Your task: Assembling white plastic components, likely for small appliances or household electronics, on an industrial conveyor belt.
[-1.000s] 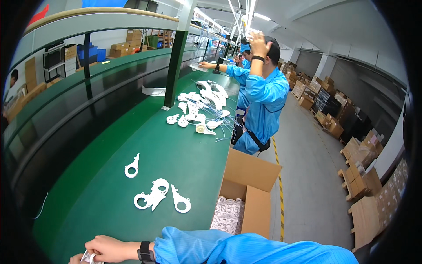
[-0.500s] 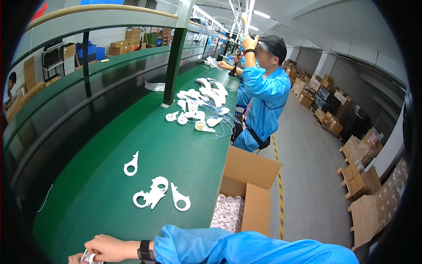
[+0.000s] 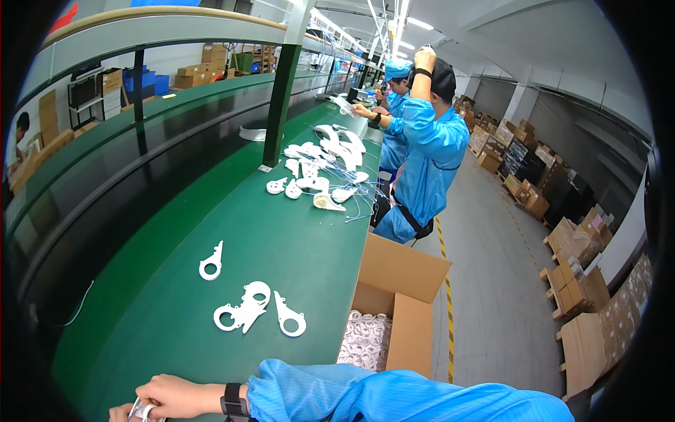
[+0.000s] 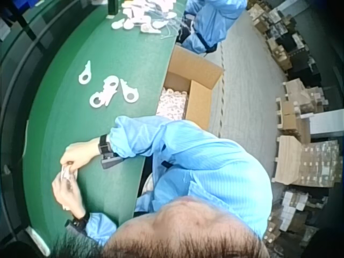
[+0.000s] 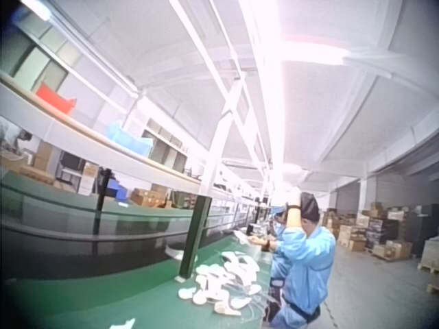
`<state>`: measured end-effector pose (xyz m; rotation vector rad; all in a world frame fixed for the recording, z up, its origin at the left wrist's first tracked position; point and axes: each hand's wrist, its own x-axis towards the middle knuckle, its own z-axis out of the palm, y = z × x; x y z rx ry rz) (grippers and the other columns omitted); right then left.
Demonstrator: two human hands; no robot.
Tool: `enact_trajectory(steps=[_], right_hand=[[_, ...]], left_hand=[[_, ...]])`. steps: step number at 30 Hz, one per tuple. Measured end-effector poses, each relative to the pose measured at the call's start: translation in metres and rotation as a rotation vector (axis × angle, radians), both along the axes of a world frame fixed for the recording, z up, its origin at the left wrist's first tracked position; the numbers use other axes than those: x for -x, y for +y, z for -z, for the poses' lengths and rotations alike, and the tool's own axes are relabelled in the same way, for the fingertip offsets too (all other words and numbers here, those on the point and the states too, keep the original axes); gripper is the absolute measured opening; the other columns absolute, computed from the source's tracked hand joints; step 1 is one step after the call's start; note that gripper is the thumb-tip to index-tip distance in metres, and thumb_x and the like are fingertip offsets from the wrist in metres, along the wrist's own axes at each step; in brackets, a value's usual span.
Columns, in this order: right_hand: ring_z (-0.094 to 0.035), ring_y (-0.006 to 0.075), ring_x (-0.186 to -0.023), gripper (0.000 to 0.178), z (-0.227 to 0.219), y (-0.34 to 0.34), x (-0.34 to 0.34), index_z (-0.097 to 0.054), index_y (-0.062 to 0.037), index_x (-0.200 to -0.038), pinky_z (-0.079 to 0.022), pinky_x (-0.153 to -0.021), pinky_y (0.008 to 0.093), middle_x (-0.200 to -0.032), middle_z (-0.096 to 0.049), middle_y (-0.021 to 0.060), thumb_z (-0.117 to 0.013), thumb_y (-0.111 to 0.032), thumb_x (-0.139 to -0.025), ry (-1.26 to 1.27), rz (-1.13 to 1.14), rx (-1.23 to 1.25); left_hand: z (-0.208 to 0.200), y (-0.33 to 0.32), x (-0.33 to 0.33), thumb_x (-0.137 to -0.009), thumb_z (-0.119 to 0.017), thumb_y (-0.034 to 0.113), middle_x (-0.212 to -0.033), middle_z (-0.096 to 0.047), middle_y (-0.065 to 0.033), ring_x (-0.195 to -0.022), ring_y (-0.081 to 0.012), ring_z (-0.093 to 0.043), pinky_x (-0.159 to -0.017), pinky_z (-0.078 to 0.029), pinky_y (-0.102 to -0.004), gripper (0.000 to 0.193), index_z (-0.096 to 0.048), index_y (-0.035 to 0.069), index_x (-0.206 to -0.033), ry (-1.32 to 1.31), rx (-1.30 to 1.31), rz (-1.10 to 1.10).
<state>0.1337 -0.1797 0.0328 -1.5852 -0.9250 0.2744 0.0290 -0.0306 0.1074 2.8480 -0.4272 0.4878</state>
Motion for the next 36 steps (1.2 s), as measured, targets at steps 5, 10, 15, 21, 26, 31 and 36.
enact_trajectory(steps=[5,10,15,21,26,31,36], right_hand=[[-0.057,0.0322,-0.059,0.019,-0.002,-0.001,0.0,-0.05,-0.0007,-0.065,-0.042,-0.055,0.0406,-0.06,-0.056,0.0143,-0.067,-0.009,-0.07,-0.007,-0.002,0.001],[-0.058,0.0328,-0.059,0.016,-0.004,-0.001,0.004,-0.053,0.0007,-0.067,-0.042,-0.055,0.0408,-0.061,-0.057,0.0144,-0.067,-0.008,-0.069,-0.048,-0.019,-0.153],[-0.058,0.0324,-0.062,0.015,-0.001,-0.001,0.0,-0.054,0.0019,-0.069,-0.042,-0.055,0.0404,-0.063,-0.058,0.0154,-0.067,-0.006,-0.068,-0.022,-0.062,-0.103],[-0.056,0.0315,-0.062,0.015,-0.009,-0.008,-0.002,-0.053,0.0017,-0.067,-0.042,-0.055,0.0396,-0.063,-0.056,0.0155,-0.067,-0.002,-0.064,0.057,-0.084,-0.024],[-0.054,0.0303,-0.059,0.016,-0.002,-0.007,-0.001,-0.051,0.001,-0.065,-0.041,-0.054,0.0393,-0.061,-0.054,0.015,-0.067,-0.002,-0.064,0.063,-0.043,-0.048],[-0.055,0.0291,-0.062,0.017,-0.001,-0.005,-0.007,-0.052,0.001,-0.068,-0.042,-0.055,0.0396,-0.063,-0.055,0.0146,-0.067,-0.003,-0.064,0.113,-0.082,0.01],[-0.056,0.0299,-0.062,0.014,-0.015,-0.001,0.001,-0.052,0.0003,-0.074,-0.044,-0.056,0.0388,-0.066,-0.056,0.0146,-0.064,-0.006,-0.072,0.031,-0.091,-0.041]], left_hand=[[0.001,0.001,0.0,-0.086,-0.066,0.019,-0.102,-0.065,-0.0132,-0.091,-0.0326,-0.06,-0.079,-0.049,-0.0401,0.022,-0.068,0.003,-0.101,0.012,-0.012,-0.005],[0.0,0.001,0.002,-0.087,-0.066,0.022,-0.103,-0.065,-0.0126,-0.093,-0.0322,-0.06,-0.079,-0.049,-0.0402,0.024,-0.069,0.003,-0.102,0.014,-0.017,-0.02],[-0.002,0.002,0.004,-0.087,-0.065,0.025,-0.105,-0.065,-0.0124,-0.093,-0.0322,-0.06,-0.079,-0.048,-0.0406,0.026,-0.069,0.002,-0.101,0.053,-0.035,-0.048],[-0.006,0.0,0.003,-0.085,-0.065,0.025,-0.106,-0.064,-0.0124,-0.094,-0.0338,-0.059,-0.079,-0.048,-0.0415,0.026,-0.068,0.002,-0.098,0.078,-0.051,-0.014],[-0.013,-0.013,0.006,-0.087,-0.062,0.022,-0.114,-0.062,-0.0128,-0.108,-0.0311,-0.055,-0.098,-0.038,-0.0447,0.024,-0.067,0.001,-0.099,0.021,-0.213,-0.069],[-0.005,-0.017,0.009,-0.091,-0.058,0.024,-0.118,-0.061,-0.0133,-0.111,-0.0309,-0.053,-0.102,-0.035,-0.0451,0.028,-0.066,0.002,-0.105,0.136,-0.167,-0.191],[-0.001,0.009,0.014,-0.093,-0.054,0.028,-0.118,-0.062,-0.0145,-0.111,-0.0327,-0.055,-0.094,-0.041,-0.0428,0.033,-0.065,0.003,-0.112,0.222,0.044,-0.216]])
